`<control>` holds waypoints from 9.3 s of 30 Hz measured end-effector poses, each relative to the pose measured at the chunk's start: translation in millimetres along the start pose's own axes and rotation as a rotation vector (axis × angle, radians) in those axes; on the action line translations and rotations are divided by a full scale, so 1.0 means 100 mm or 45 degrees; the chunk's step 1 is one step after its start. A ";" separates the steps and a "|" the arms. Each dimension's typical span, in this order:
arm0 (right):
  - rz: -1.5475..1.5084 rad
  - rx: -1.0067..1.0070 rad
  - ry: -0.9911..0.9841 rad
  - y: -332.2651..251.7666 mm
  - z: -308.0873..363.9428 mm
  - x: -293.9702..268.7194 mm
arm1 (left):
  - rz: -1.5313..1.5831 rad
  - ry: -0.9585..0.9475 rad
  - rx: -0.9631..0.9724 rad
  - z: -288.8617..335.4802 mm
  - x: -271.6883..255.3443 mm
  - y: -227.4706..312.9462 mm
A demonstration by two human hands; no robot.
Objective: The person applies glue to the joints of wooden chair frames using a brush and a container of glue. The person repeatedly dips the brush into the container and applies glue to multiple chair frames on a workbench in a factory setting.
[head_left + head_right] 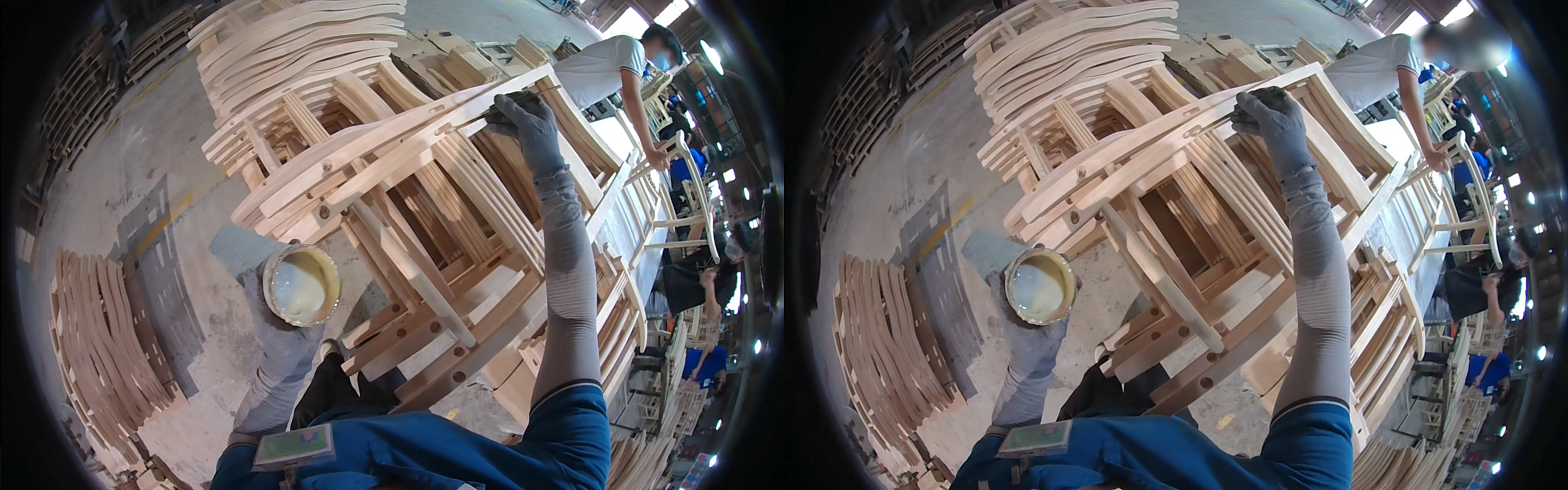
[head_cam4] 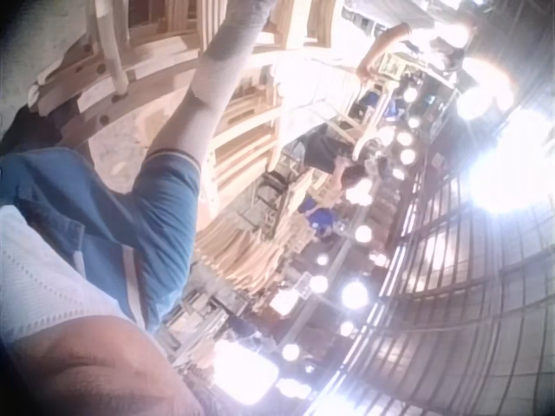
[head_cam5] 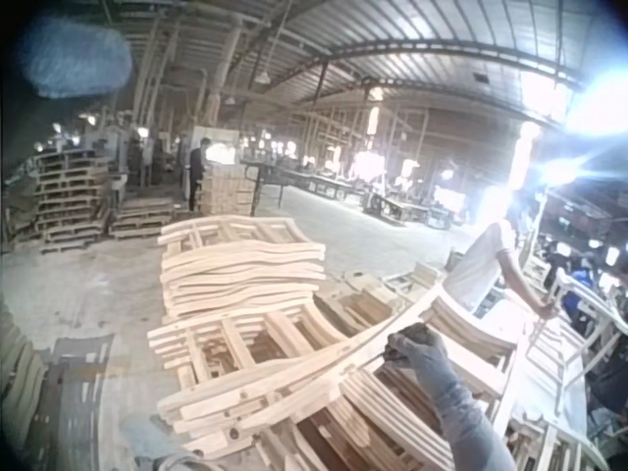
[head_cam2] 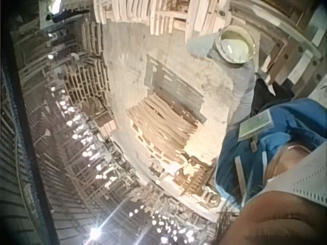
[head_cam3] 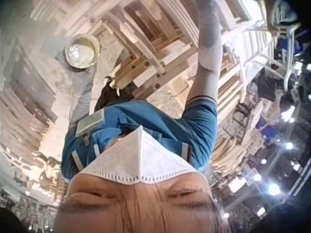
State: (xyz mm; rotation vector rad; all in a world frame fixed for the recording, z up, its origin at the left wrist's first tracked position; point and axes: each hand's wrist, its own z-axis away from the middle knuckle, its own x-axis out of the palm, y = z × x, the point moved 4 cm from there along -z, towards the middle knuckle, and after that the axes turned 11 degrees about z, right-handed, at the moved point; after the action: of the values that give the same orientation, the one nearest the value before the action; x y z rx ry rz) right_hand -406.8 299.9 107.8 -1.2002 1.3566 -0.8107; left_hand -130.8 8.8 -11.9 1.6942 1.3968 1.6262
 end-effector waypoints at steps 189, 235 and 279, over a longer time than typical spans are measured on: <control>0.074 -0.299 1.046 -0.12 6.94 -2.63 | 0.440 -0.673 -0.794 3.69 4.39 -1.38; 0.111 0.385 1.076 1.01 5.71 -3.25 | 0.445 -0.304 -0.767 2.78 3.60 -1.93; 0.054 0.339 1.016 0.32 5.89 -3.19 | 0.833 -0.293 -1.146 2.94 4.07 -1.62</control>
State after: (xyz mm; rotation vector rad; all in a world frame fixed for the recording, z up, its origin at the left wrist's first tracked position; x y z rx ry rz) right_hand 123.8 707.8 67.6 -0.6404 1.8140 -1.4789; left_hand 3.2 518.6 -11.5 1.7054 -0.0971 1.8583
